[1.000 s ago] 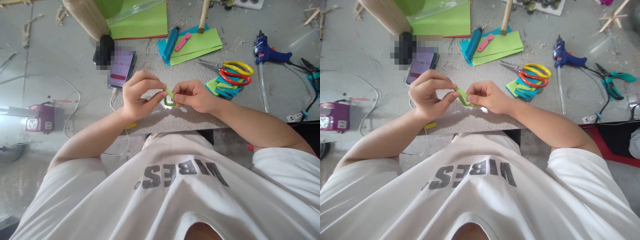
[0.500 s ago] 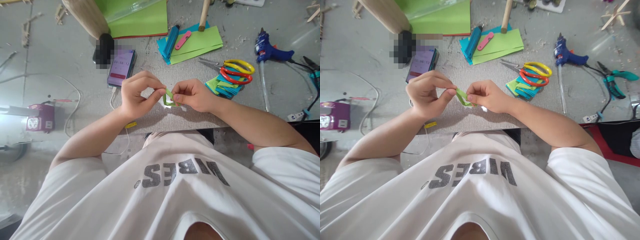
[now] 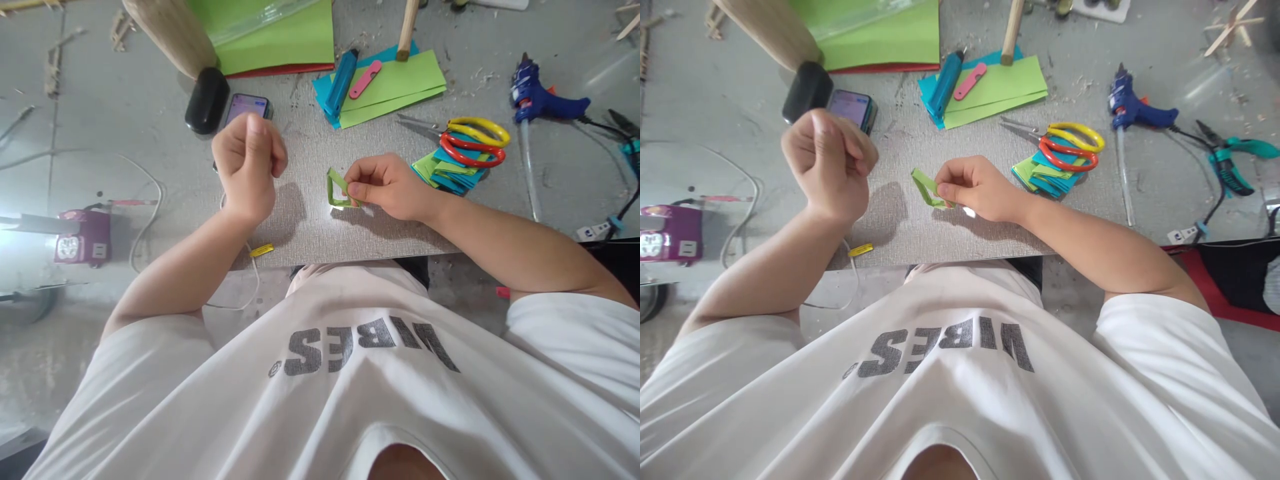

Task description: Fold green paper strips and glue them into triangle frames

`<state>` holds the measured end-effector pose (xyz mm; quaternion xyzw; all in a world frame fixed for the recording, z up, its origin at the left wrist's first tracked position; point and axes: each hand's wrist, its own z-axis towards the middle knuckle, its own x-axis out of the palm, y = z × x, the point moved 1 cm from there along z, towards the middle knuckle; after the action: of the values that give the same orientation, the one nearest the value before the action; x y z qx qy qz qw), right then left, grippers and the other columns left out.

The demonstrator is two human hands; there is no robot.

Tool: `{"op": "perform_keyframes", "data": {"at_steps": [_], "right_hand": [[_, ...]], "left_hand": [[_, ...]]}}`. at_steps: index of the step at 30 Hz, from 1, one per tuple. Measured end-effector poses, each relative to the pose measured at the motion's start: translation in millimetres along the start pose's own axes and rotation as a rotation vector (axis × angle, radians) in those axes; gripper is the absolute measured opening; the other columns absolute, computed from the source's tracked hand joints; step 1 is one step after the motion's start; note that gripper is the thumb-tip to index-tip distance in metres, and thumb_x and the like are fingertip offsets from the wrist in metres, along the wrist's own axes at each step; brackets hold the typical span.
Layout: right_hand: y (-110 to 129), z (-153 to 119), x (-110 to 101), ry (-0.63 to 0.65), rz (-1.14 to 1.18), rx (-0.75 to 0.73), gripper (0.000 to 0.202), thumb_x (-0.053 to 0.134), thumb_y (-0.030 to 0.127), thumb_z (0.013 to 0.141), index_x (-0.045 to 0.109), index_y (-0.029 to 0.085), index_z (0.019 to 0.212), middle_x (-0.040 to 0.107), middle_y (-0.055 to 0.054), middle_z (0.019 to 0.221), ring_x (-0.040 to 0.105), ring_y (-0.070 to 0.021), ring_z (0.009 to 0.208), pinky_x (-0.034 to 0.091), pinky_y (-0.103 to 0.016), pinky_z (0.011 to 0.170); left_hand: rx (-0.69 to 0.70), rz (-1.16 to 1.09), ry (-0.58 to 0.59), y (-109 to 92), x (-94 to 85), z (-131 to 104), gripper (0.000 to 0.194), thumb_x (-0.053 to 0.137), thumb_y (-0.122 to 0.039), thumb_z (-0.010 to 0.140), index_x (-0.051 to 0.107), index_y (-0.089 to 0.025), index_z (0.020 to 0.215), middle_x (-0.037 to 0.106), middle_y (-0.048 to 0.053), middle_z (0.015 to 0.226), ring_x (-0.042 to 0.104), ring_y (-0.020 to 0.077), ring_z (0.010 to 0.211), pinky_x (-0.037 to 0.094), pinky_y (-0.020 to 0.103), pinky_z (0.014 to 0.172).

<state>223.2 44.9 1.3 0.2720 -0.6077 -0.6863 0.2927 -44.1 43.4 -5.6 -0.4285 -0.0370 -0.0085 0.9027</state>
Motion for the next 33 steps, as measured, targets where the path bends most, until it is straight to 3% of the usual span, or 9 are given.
{"op": "perform_keyframes", "data": {"at_steps": [3,6,8,12,19,23,26,29,33], "right_hand": [[0.4,1.1,-2.7,-0.063,-0.006,-0.032,0.045,0.096,0.058,0.108,0.074,0.021,0.093,0.068,0.002,0.078,0.055,-0.0123,0.070,0.046,-0.027,0.064],[2.9,1.3,-1.7,-0.096,-0.018,-0.098,0.048,0.096,0.061,0.107,0.074,0.021,0.092,0.068,0.002,0.078,0.055,-0.0126,0.071,0.049,-0.028,0.067],[4.8,0.5,1.5,-0.091,-0.019,-0.136,0.050,0.095,0.065,0.107,0.075,0.021,0.092,0.068,0.002,0.079,0.056,-0.0130,0.072,0.051,-0.029,0.069],[7.0,-2.1,8.2,-0.037,0.017,-0.158,0.053,0.091,0.069,0.109,0.075,0.021,0.093,0.068,0.002,0.079,0.058,-0.0135,0.073,0.051,-0.029,0.070],[13.0,-2.6,7.5,-0.034,0.080,-0.052,0.054,0.092,0.076,0.104,0.080,0.024,0.098,0.073,0.000,0.085,0.060,-0.0147,0.074,0.052,-0.029,0.067],[13.0,-1.4,2.8,-0.120,0.137,0.005,0.056,0.086,0.081,0.107,0.080,0.026,0.106,0.075,-0.002,0.094,0.066,-0.0167,0.081,0.056,-0.029,0.070],[9.1,-1.4,-0.9,-0.106,0.189,0.093,0.057,0.079,0.081,0.112,0.078,0.024,0.106,0.067,0.001,0.083,0.060,-0.0156,0.074,0.051,-0.028,0.063],[6.8,-1.8,-1.8,-0.040,0.250,0.134,0.056,0.080,0.077,0.113,0.075,0.022,0.105,0.061,0.003,0.078,0.053,-0.0132,0.068,0.047,-0.026,0.060],[8.9,-0.9,-0.2,-0.077,0.302,0.123,0.051,0.088,0.069,0.111,0.069,0.022,0.100,0.064,0.003,0.086,0.059,-0.0118,0.074,0.053,-0.024,0.069]], "left_hand": [[0.247,-0.057,0.129,16.3,-1.3,-0.1,0.053,0.092,-0.083,0.101,0.085,-0.030,0.108,0.073,0.003,0.091,0.054,0.0146,0.069,0.041,0.033,0.061],[0.308,0.007,0.178,19.4,0.2,-5.4,0.071,0.108,-0.081,0.082,0.085,-0.034,0.130,0.075,0.007,0.122,0.071,0.0223,0.100,0.056,0.036,0.078],[0.242,0.087,0.216,10.7,3.9,-11.4,0.068,0.106,-0.081,0.086,0.086,-0.034,0.131,0.075,0.006,0.120,0.075,0.0262,0.106,0.061,0.041,0.086],[-0.068,0.115,0.318,-16.9,14.1,-19.5,0.057,0.097,-0.082,0.096,0.086,-0.032,0.122,0.083,0.007,0.110,0.081,0.0282,0.105,0.067,0.048,0.098],[-0.476,-0.034,0.268,-40.4,27.0,-13.9,0.066,0.109,-0.084,0.078,0.081,-0.027,0.094,0.081,0.003,0.088,0.086,0.0261,0.092,0.069,0.036,0.075],[-0.530,-0.180,0.200,-26.4,23.6,-12.3,0.062,0.109,-0.079,0.085,0.079,-0.027,0.099,0.073,-0.002,0.082,0.069,0.0123,0.065,0.051,0.028,0.056],[-0.486,-0.271,0.217,-6.8,16.5,-12.9,0.053,0.107,-0.068,0.094,0.074,-0.031,0.110,0.072,-0.007,0.083,0.058,0.0070,0.058,0.042,0.028,0.050],[-0.433,-0.351,0.228,1.6,12.7,-14.9,0.050,0.106,-0.059,0.100,0.067,-0.031,0.113,0.072,-0.009,0.086,0.058,0.0051,0.055,0.046,0.029,0.051],[-0.589,-0.256,0.160,-14.4,16.1,-16.7,0.054,0.105,-0.062,0.099,0.064,-0.028,0.107,0.075,-0.005,0.088,0.073,0.0111,0.063,0.054,0.027,0.054]]}}
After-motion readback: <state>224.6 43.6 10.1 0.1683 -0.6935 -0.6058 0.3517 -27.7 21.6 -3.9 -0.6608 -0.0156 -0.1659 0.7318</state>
